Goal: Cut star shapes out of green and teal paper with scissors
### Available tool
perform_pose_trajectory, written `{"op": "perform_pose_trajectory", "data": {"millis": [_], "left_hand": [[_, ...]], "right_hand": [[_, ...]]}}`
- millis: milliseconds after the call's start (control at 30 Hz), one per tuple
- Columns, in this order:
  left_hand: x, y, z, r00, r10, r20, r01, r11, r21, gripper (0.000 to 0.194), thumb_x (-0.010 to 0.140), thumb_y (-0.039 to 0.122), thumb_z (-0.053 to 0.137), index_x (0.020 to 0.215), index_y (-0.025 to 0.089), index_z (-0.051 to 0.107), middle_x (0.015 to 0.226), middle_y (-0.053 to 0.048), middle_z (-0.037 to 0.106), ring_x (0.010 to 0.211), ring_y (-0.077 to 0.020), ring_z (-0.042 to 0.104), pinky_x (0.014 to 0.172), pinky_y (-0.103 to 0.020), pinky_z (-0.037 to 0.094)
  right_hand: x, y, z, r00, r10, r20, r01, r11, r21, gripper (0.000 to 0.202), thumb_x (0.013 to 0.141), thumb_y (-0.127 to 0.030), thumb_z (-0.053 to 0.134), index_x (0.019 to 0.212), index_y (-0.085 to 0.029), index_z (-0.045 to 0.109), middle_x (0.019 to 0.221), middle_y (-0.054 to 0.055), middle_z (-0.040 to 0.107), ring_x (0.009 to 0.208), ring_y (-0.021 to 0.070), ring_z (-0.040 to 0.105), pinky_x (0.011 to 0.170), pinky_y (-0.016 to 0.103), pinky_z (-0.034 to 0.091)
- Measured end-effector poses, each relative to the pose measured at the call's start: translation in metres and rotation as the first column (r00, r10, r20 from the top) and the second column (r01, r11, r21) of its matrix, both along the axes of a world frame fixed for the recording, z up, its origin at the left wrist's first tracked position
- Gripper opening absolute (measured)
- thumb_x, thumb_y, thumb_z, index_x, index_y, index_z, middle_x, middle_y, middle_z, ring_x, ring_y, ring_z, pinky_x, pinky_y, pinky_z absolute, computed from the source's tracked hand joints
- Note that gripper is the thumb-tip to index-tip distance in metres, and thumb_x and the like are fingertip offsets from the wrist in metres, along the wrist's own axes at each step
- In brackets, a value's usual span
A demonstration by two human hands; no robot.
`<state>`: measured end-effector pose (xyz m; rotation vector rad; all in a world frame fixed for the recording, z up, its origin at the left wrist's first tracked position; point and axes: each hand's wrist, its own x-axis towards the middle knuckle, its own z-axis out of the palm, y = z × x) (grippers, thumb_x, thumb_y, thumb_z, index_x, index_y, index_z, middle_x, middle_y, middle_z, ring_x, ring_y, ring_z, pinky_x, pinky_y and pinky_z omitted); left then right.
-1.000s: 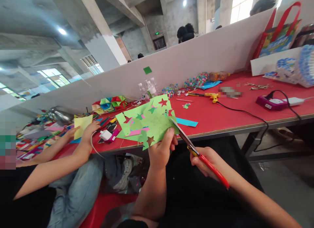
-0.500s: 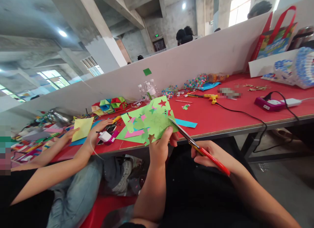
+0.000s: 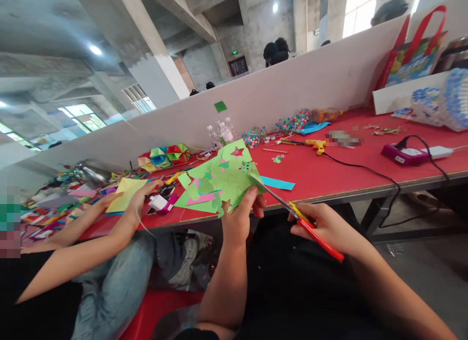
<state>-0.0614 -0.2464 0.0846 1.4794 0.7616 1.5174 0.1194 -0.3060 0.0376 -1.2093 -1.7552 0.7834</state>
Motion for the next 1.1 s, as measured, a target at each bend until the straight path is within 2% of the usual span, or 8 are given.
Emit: {"op": "perform_pose_trajectory", "data": {"millis": [133, 300, 433, 500, 633, 733, 933, 1100], "left_hand": [[0.000, -0.006, 0.002, 1.000, -0.031, 0.000, 0.031, 0.999, -0.034, 0.032, 0.079, 0.038, 0.060, 0.056, 0.016, 0.059, 0.046, 0.000, 0.060, 0.035, -0.0091, 0.049, 0.037, -0.023, 0.038], [0.001, -0.008, 0.005, 0.997, 0.017, 0.075, -0.018, 1.000, 0.006, 0.043, 0.082, 0.051, 0.050, 0.057, 0.017, 0.059, 0.046, -0.002, 0.058, 0.037, -0.0115, 0.051, 0.040, -0.026, 0.044], [0.002, -0.005, 0.010, 0.928, 0.189, 0.322, -0.207, 0.978, 0.023, 0.021, 0.072, 0.036, 0.066, 0.070, 0.016, 0.061, 0.060, 0.001, 0.063, 0.040, -0.0096, 0.052, 0.034, -0.022, 0.037], [0.002, -0.006, 0.012, 0.915, 0.187, 0.359, -0.209, 0.978, 0.024, 0.016, 0.068, 0.028, 0.070, 0.074, 0.016, 0.062, 0.063, 0.002, 0.063, 0.041, -0.0087, 0.052, 0.034, -0.021, 0.035], [0.004, -0.011, 0.012, 0.949, 0.136, 0.286, -0.154, 0.987, 0.041, 0.013, 0.071, 0.029, 0.067, 0.072, 0.016, 0.063, 0.053, 0.003, 0.059, 0.043, -0.0102, 0.053, 0.040, -0.023, 0.042], [0.005, -0.014, 0.008, 0.972, 0.128, 0.197, -0.137, 0.990, 0.035, 0.021, 0.075, 0.033, 0.063, 0.061, 0.017, 0.059, 0.050, 0.002, 0.057, 0.043, -0.0106, 0.053, 0.047, -0.026, 0.048], [0.011, -0.007, -0.001, 0.984, 0.130, 0.118, -0.136, 0.990, 0.040, 0.036, 0.078, 0.042, 0.060, 0.051, 0.018, 0.055, 0.047, 0.001, 0.054, 0.042, -0.0113, 0.053, 0.044, -0.026, 0.045], [0.017, -0.006, -0.009, 0.978, 0.157, 0.137, -0.162, 0.987, 0.024, 0.034, 0.080, 0.044, 0.061, 0.057, 0.019, 0.057, 0.050, 0.001, 0.057, 0.046, -0.0128, 0.057, 0.047, -0.026, 0.047]], "right_hand": [[-0.002, -0.004, 0.004, 0.986, 0.159, -0.044, -0.160, 0.987, -0.019, 0.048, 0.082, -0.062, 0.057, 0.077, -0.014, 0.061, 0.065, 0.000, 0.050, 0.058, 0.0121, 0.040, 0.053, 0.025, 0.031], [-0.007, -0.003, 0.000, 0.973, 0.148, -0.179, -0.162, 0.984, -0.068, 0.054, 0.079, -0.068, 0.056, 0.075, -0.014, 0.059, 0.057, -0.003, 0.045, 0.049, 0.0094, 0.038, 0.046, 0.023, 0.028], [-0.007, -0.002, 0.001, 0.960, 0.165, -0.228, -0.195, 0.974, -0.112, 0.051, 0.078, -0.065, 0.060, 0.075, -0.015, 0.058, 0.055, -0.004, 0.044, 0.045, 0.0080, 0.038, 0.041, 0.021, 0.027], [-0.008, -0.003, 0.002, 0.952, 0.174, -0.251, -0.206, 0.973, -0.105, 0.049, 0.077, -0.064, 0.061, 0.075, -0.015, 0.057, 0.055, -0.004, 0.044, 0.044, 0.0079, 0.039, 0.040, 0.021, 0.028], [-0.013, -0.005, 0.002, 0.917, 0.204, -0.342, -0.251, 0.963, -0.098, 0.049, 0.079, -0.063, 0.058, 0.077, -0.015, 0.057, 0.050, -0.005, 0.043, 0.041, 0.0070, 0.037, 0.039, 0.020, 0.030], [-0.019, -0.007, -0.001, 0.901, 0.223, -0.373, -0.280, 0.954, -0.105, 0.048, 0.081, -0.062, 0.057, 0.078, -0.014, 0.058, 0.049, -0.005, 0.046, 0.039, 0.0066, 0.037, 0.039, 0.019, 0.030], [-0.025, -0.007, -0.007, 0.869, 0.215, -0.446, -0.276, 0.958, -0.075, 0.052, 0.079, -0.065, 0.057, 0.080, -0.013, 0.060, 0.047, -0.005, 0.045, 0.037, 0.0064, 0.034, 0.038, 0.020, 0.027], [-0.028, -0.009, -0.008, 0.872, 0.176, -0.456, -0.244, 0.965, -0.094, 0.045, 0.084, -0.058, 0.054, 0.082, -0.014, 0.059, 0.047, -0.006, 0.046, 0.037, 0.0060, 0.033, 0.039, 0.020, 0.026]]}}
